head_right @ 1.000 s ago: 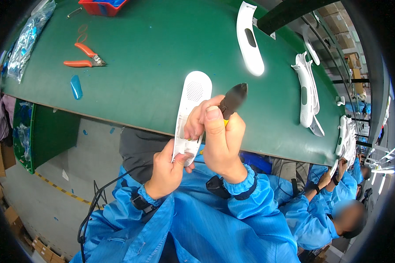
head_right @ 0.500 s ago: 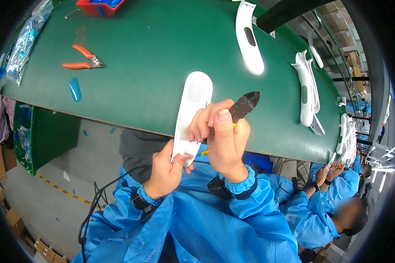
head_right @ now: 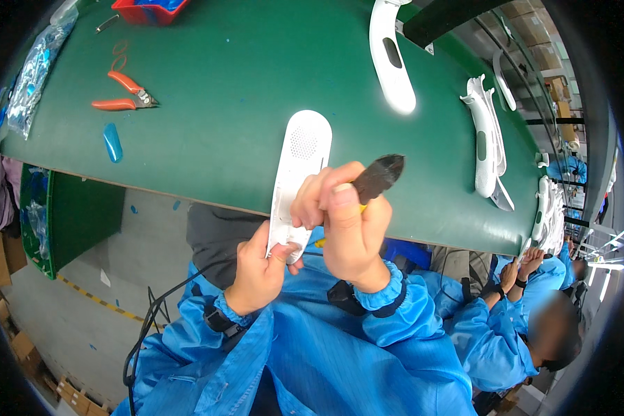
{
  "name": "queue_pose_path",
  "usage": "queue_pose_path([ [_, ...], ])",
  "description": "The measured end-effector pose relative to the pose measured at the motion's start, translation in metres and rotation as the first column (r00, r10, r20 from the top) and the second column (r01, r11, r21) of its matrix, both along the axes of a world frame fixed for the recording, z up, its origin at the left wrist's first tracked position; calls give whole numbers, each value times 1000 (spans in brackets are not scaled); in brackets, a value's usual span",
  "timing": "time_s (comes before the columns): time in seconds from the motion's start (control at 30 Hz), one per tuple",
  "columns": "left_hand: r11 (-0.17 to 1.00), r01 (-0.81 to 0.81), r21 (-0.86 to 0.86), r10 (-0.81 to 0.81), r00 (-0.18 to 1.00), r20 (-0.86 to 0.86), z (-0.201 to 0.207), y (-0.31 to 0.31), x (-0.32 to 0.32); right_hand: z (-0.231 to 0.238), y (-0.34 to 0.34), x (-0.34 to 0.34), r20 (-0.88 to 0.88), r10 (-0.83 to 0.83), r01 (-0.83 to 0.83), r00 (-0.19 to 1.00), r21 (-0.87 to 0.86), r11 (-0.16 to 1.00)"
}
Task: Use pliers to trim and adjust components on white plastic housings at a factory assembly station.
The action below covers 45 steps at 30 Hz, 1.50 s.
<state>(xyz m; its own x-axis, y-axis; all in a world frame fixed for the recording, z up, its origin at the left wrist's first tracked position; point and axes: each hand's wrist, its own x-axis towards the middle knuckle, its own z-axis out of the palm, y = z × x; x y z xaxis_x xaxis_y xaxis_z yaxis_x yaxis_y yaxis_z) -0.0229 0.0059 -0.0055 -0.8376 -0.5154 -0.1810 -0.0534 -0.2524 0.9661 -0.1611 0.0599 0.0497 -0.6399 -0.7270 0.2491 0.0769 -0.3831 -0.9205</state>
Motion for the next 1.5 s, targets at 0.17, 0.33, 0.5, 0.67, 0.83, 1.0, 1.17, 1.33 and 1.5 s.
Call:
queue_pose_path([
  [0.17,997,39,-60,-40,999,-19,-4,-2,3,-5,-1,9,-36,5,-4,999,14,1000],
  [0.33,999,34,-36,-35,999,-14,-2,-5,0,4,0,7,-64,-6,1,998,-84,997],
  [0.5,1000,20,-22,-21,1000,-13,-2,1,2,-4,4,14,-133,7,0,991,49,999],
  [0.67,999,44,-7,-44,999,-14,0,-2,-1,-1,-1,6,-199,-19,34,980,75,997],
  [0.83,1000,17,-1,-17,1000,-26,-4,-2,-1,6,5,8,-192,8,-18,981,-51,999],
  [1.0,999,31,25,-30,999,-33,0,0,0,1,3,15,-145,-14,25,989,78,997],
  [1.17,933,168,319,-116,977,-176,-3,-7,-3,16,-15,11,-60,-142,144,988,33,989],
  [1.33,884,326,336,-261,939,-226,-9,-10,-5,17,-19,14,-3,-240,239,971,98,966],
  [1.5,938,263,224,-219,954,-203,-11,-3,-9,19,-15,15,-52,-244,249,968,170,953],
])
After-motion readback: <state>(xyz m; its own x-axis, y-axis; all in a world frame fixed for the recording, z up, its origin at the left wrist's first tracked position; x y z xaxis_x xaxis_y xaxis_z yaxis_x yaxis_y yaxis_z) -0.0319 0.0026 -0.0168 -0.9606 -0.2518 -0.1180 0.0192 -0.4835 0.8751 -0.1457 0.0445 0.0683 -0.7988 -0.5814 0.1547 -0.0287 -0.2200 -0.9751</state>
